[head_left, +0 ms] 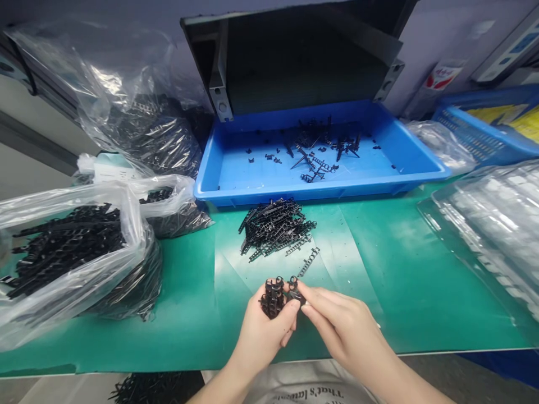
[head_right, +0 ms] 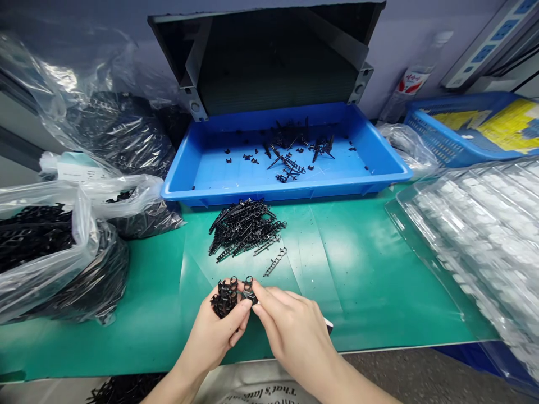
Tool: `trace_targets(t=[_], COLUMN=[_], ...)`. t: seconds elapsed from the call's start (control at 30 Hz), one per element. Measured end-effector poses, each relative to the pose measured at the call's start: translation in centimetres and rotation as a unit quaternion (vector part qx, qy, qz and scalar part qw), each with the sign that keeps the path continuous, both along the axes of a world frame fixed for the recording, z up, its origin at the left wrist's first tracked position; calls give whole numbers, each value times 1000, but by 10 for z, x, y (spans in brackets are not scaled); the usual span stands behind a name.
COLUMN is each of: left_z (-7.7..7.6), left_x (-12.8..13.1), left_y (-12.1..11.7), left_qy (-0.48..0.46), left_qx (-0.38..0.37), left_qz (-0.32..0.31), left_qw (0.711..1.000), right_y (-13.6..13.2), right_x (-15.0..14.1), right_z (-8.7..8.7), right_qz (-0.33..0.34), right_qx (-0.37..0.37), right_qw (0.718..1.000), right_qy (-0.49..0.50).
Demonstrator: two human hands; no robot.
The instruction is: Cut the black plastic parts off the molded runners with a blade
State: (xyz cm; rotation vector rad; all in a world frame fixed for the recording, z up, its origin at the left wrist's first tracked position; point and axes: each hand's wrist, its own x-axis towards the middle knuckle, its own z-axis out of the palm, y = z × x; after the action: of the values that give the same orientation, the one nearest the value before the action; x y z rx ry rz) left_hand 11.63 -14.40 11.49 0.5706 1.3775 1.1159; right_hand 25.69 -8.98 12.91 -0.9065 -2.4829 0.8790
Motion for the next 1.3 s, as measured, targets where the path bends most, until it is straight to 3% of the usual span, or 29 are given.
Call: trace_targets(t=[0.2, 0.33, 0.47, 0.6, 0.77, 0.97, 1.1, 1.2, 1.3], left_z=[-5, 1, 4, 0, -4, 1, -3, -9, -10], left_x=[6, 7, 2, -4, -7, -10, -14, -12, -4], left_y=[-1, 1, 0, -3, -5, -5, -4, -3, -1], left_qy=[-22, -53, -68, -58, -21, -30, -36, -22, -50], left_qx=[-25, -29, -20, -17, -18, -16, -6, 1, -20], left_qz=[47, 59, 79, 78, 77, 85, 80, 37, -10], left_qw=[998, 996, 994, 995, 997, 996, 996, 999, 998], right_y=[-5, 2, 30, 70, 91, 88, 76, 61, 45], right_x=[-4, -3, 2, 4, 2, 10, 15, 10, 2], right_z=[-11, -14, -16, -17, -17, -20, -1, 18, 20], right_qz=[-49, -45, -22, -69, -22, 29, 84, 129, 133], right_qx=[101, 71, 41, 52, 35, 7, -24, -69, -122], right_qw=[994, 996, 998, 991, 988, 992, 993, 989, 983], right_qy=[-4, -13, -52, -100, -147, -120, -76, -26, 23])
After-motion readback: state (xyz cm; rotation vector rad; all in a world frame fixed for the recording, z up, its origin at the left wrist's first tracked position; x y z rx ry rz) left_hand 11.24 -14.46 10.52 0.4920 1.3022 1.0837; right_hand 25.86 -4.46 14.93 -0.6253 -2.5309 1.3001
